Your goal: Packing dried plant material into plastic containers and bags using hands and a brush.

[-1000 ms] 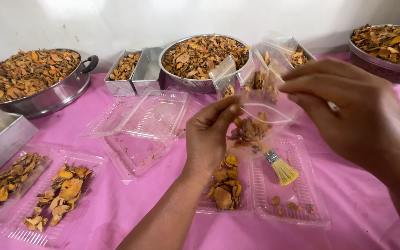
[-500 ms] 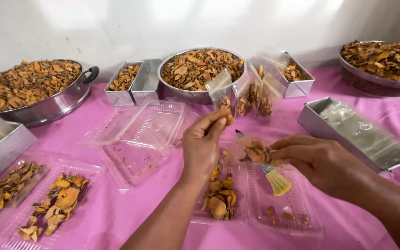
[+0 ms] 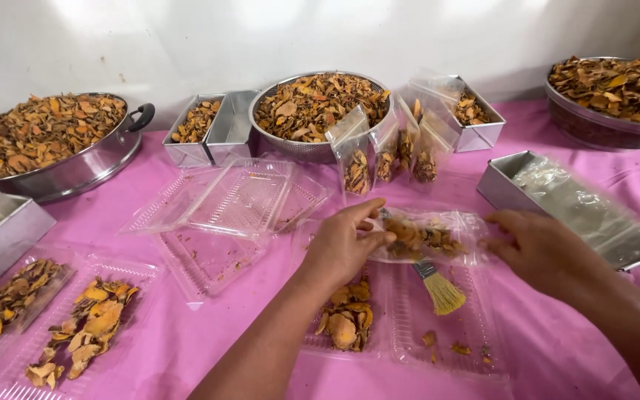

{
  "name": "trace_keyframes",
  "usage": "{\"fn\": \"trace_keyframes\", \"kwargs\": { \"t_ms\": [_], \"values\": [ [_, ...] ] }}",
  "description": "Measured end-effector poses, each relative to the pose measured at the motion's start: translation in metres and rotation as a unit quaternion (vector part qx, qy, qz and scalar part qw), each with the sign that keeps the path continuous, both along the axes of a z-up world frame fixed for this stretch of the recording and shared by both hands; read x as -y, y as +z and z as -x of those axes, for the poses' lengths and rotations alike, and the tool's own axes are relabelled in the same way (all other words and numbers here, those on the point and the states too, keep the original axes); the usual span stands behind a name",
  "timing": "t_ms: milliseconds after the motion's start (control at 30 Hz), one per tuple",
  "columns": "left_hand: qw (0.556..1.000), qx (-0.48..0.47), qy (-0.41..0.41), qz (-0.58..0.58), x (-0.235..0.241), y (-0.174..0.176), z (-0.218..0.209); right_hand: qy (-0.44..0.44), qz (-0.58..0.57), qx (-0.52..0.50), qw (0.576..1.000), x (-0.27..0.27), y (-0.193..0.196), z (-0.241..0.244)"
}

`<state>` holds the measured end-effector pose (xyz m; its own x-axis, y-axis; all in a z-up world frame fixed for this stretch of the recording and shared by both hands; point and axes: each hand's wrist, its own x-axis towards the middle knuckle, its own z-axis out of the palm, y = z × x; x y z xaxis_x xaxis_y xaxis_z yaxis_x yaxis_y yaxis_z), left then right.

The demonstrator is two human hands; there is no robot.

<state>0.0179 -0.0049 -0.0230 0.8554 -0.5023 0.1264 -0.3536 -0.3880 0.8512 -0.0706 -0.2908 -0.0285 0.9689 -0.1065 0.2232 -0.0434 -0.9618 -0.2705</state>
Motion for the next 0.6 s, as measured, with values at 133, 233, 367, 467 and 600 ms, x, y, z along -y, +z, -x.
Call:
{"fn": "trace_keyframes", "kwargs": {
  "t_ms": [133, 233, 367, 467, 600],
  "values": [
    [0.995, 0.075, -0.045, -0.037, 0.001, -0.003, 0.005, -0.094, -0.087, -0.098, 0.987, -0.002, -0.009, -0.004],
    [0.988, 0.137, -0.059, -0.039, -0.001, -0.006, 0.004, -0.096, -0.282, -0.051, 0.953, -0.005, -0.006, -0.010],
    [0.958, 0.272, -0.056, -0.065, -0.004, -0.009, 0.000, 0.013, -0.377, 0.071, 0.923, -0.010, 0.023, -0.013],
    [0.940, 0.336, -0.026, -0.058, -0.002, 0.001, 0.009, 0.113, -0.217, 0.121, 0.962, -0.044, 0.081, -0.001],
    [0.935, 0.352, 0.009, -0.038, -0.003, 0.017, 0.024, 0.139, -0.152, 0.097, 0.974, -0.112, 0.120, 0.019]
  ]
}}
